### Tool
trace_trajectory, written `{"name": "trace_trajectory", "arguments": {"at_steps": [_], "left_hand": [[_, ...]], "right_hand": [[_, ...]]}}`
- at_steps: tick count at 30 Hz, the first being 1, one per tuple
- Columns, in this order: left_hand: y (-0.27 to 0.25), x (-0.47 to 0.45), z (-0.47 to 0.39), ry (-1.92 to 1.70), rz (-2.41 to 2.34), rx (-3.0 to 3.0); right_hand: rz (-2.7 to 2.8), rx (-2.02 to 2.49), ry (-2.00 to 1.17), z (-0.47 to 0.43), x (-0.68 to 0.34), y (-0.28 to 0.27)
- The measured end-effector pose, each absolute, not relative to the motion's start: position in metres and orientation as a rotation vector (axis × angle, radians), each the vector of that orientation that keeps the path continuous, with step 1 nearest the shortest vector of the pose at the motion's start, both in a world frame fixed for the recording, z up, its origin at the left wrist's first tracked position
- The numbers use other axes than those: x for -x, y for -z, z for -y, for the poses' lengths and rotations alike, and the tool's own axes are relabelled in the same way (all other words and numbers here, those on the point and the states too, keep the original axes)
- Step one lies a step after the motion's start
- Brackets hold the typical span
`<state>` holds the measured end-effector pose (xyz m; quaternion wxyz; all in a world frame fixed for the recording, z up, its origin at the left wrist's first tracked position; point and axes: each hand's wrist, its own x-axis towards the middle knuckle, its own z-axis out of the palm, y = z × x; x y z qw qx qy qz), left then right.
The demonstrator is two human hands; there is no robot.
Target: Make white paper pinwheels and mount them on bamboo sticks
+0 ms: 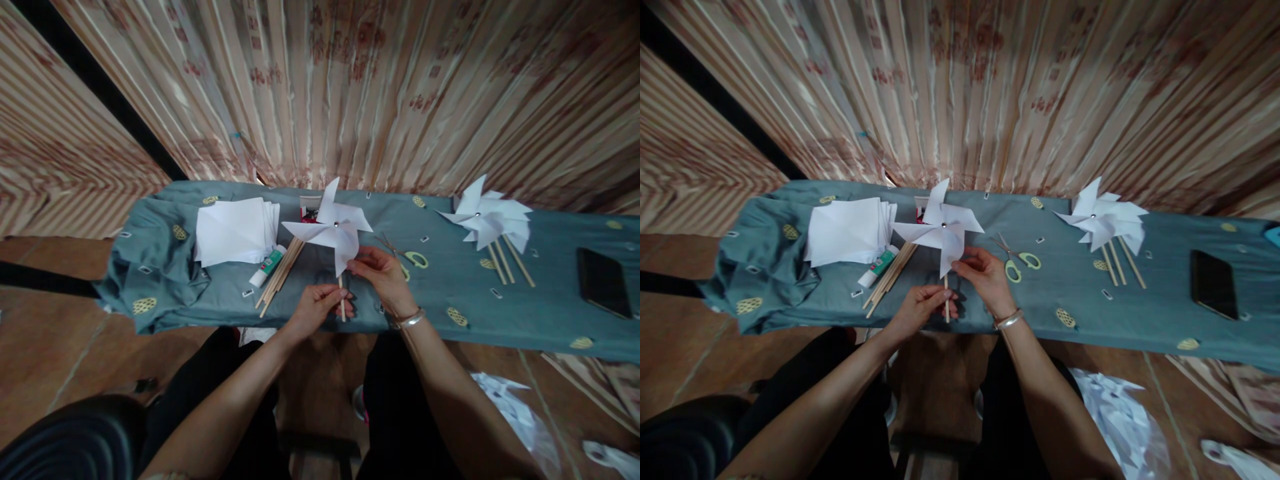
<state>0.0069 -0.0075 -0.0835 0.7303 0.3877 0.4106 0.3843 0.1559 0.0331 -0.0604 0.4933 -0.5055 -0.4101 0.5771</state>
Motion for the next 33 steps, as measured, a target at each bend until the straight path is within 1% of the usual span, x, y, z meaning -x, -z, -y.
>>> {"name": "trace_trajectory", "arguments": {"at_steps": [3, 5, 8, 11, 13, 17, 24, 33], "left_hand": [[0.082, -0.007, 0.007, -0.845, -0.910, -0.843], [0.082, -0.007, 0.007, -0.846, -0.910, -0.836], [0.082, -0.006, 0.008, -0.840, -0.899, -0.838], [0.082, -0.005, 0.009, -0.816, -0.884, -0.832], [0.082, -0.005, 0.010, -0.797, -0.872, -0.825], [0.081, -0.006, 0.012, -0.767, -0.863, -0.843], [0.079, -0.005, 0.014, -0.720, -0.857, -0.849], [0.079, -0.004, 0.014, -0.738, -0.866, -0.871]], "right_hand": [[1.047, 1.238, -1.390, -0.032, -0.156, 0.057], [1.121, 1.269, -1.325, -0.033, -0.163, 0.055], [1.183, 1.341, -1.082, -0.040, -0.182, 0.055], [1.065, 1.338, -0.819, -0.050, -0.203, 0.062], [1.005, 1.298, -0.765, -0.057, -0.212, 0.069], [1.026, 1.250, -0.798, -0.065, -0.217, 0.078], [1.023, 1.264, -0.926, -0.071, -0.214, 0.077], [0.960, 1.260, -0.960, -0.068, -0.207, 0.073]]}}
